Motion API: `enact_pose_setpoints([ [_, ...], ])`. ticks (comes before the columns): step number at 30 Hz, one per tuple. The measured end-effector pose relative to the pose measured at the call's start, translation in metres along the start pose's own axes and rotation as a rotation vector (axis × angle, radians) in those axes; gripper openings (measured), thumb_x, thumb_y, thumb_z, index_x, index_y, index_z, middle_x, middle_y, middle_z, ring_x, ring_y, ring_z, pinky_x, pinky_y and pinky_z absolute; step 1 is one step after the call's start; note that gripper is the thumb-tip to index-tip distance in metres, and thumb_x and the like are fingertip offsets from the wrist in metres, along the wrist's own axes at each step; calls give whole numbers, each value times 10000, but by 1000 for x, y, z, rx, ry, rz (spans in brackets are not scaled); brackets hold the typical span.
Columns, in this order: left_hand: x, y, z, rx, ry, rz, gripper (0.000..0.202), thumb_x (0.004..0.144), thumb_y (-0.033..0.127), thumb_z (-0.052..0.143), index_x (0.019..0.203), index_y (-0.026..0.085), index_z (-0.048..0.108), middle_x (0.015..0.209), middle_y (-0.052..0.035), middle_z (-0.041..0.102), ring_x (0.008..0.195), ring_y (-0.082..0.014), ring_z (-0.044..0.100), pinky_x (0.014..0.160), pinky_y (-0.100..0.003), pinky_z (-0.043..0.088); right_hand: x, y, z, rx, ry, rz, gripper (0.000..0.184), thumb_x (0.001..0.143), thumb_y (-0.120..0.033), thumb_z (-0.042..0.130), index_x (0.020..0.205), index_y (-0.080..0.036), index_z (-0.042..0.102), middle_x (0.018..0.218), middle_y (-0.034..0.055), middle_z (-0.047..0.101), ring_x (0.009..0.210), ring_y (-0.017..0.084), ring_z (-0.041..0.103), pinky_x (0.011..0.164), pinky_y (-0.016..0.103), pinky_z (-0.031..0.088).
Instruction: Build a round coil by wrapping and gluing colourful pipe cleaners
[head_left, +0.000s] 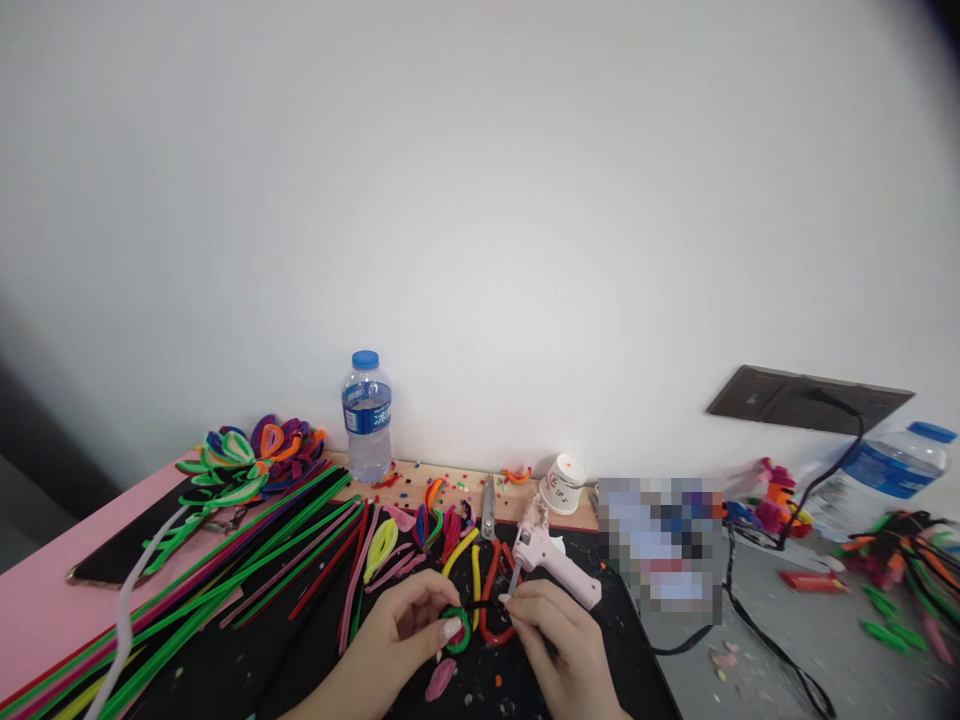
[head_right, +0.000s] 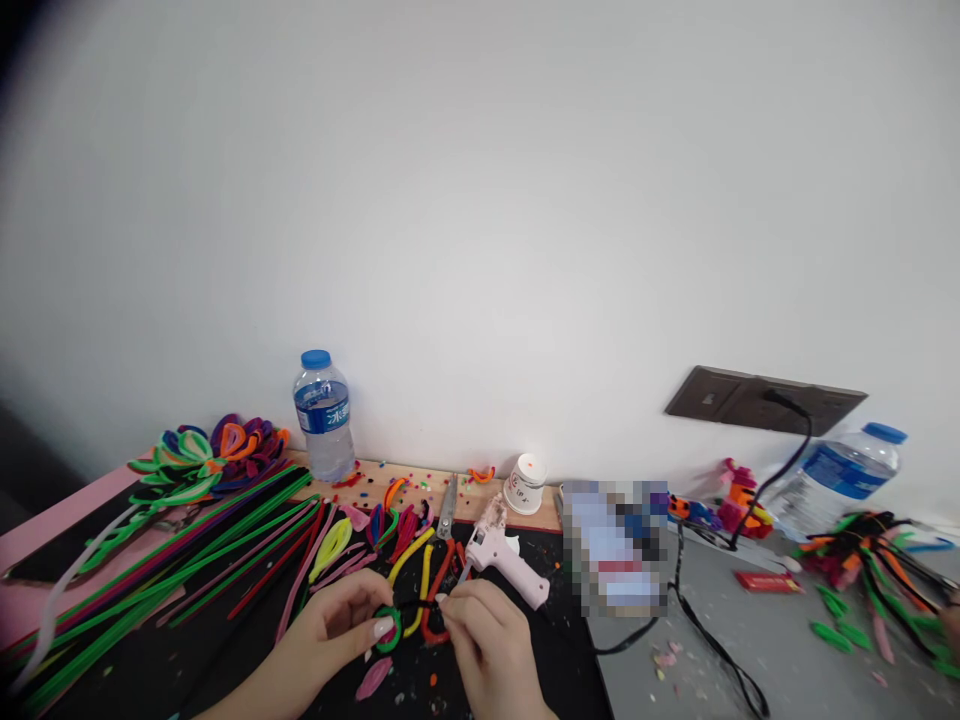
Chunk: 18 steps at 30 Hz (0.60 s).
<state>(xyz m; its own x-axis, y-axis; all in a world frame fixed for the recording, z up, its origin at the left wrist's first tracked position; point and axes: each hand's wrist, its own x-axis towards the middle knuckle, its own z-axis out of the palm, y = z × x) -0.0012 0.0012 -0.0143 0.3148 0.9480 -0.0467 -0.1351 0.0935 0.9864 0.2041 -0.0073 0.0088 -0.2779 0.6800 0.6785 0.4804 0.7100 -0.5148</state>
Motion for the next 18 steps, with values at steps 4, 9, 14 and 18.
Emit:
enact_pose_setpoints([
  [4,0,-1,1,-35,-2,9,224,704,351,731,813,191,619,706,34,500,678,-127,427,630,-237,356,-2,2,0,16,-17,12,183,902,-120,497,808,-169,647,750,77,672,662,162,654,608,227,550],
  [9,1,-3,1,-86,-12,-1,249,697,360,741,839,194,621,704,36,500,665,-120,428,609,-227,359,-2,2,-1,22,-15,8,200,910,-122,483,809,-161,650,741,83,670,665,159,655,610,220,549],
  [14,1,1,1,-52,-8,0,239,701,370,731,814,188,626,716,29,518,671,-124,439,609,-229,361,0,1,-1,18,-24,1,201,915,-127,480,812,-166,649,750,82,672,673,159,655,611,221,552],
  [18,1,0,0,-29,-9,11,229,705,368,726,801,185,627,707,29,514,674,-127,438,621,-233,364,1,0,-1,7,-29,-6,220,923,-140,467,813,-167,655,751,84,674,666,159,659,603,218,554],
])
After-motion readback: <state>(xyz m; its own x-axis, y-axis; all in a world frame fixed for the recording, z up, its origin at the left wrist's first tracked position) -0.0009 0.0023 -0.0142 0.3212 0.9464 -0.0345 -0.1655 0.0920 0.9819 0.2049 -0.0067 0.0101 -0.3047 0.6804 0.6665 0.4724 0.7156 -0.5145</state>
